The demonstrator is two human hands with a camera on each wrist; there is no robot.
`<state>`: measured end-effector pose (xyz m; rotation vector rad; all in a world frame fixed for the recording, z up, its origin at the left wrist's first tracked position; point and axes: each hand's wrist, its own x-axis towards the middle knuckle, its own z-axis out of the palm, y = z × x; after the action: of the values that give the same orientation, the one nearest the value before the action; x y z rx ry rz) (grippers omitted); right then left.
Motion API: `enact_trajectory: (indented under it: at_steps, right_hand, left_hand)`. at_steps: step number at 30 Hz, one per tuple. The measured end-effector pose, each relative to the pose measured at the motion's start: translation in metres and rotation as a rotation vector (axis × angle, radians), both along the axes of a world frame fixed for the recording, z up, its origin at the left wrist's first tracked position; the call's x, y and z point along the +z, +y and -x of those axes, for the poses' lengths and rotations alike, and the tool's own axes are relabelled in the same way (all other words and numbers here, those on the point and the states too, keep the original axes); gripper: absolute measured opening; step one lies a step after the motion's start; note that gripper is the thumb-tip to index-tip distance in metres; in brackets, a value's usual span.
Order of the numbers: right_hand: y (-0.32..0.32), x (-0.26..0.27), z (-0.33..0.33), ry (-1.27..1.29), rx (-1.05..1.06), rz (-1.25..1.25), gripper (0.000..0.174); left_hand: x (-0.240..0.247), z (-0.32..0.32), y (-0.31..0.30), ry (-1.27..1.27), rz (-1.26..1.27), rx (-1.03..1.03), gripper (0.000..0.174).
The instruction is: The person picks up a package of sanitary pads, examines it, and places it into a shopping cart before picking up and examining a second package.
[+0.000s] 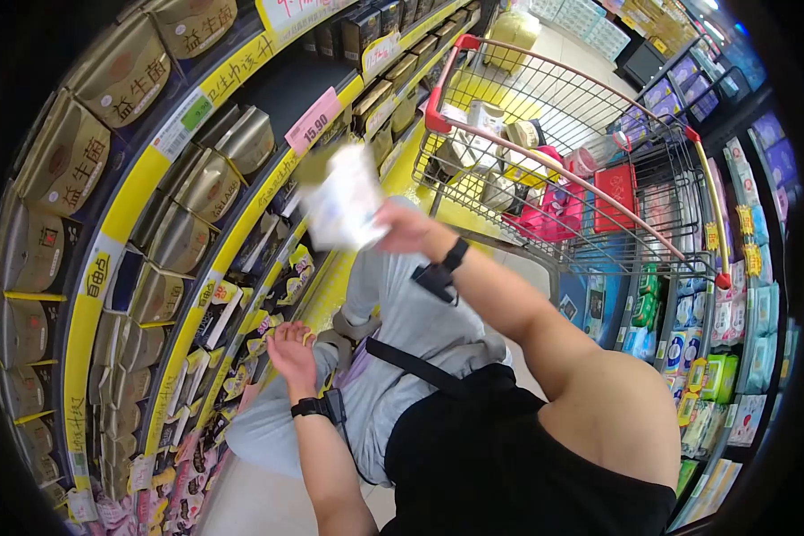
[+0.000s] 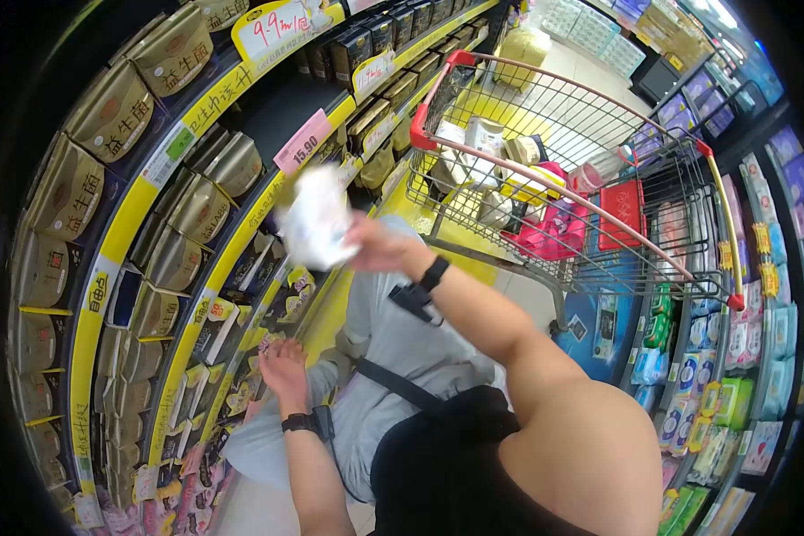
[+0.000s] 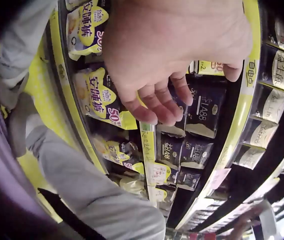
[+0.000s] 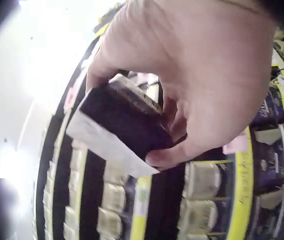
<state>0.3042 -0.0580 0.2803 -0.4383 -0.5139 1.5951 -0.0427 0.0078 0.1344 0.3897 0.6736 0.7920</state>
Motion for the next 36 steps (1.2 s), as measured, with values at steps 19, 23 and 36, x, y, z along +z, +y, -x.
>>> enact_trajectory:
  at_steps: [19, 23, 36]
  right_hand:
    - [0.049, 0.113, -0.012, -1.403, -0.425, -0.185, 0.058]
    - [0.106, 0.128, 0.014, -1.919, -0.521, -0.572, 0.077]
    - [0.148, 0.114, -0.024, -2.270, -0.742, -0.533, 0.065]
  left_hand:
    - [-0.019, -0.002, 0.006, 0.011, -0.086, -0.082, 0.041]
    - [-0.012, 0.002, 0.004, 0.020, -0.100, -0.014, 0.040]
    - [-0.012, 0.022, 0.001, 0.016, -0.109, 0.082, 0.031]
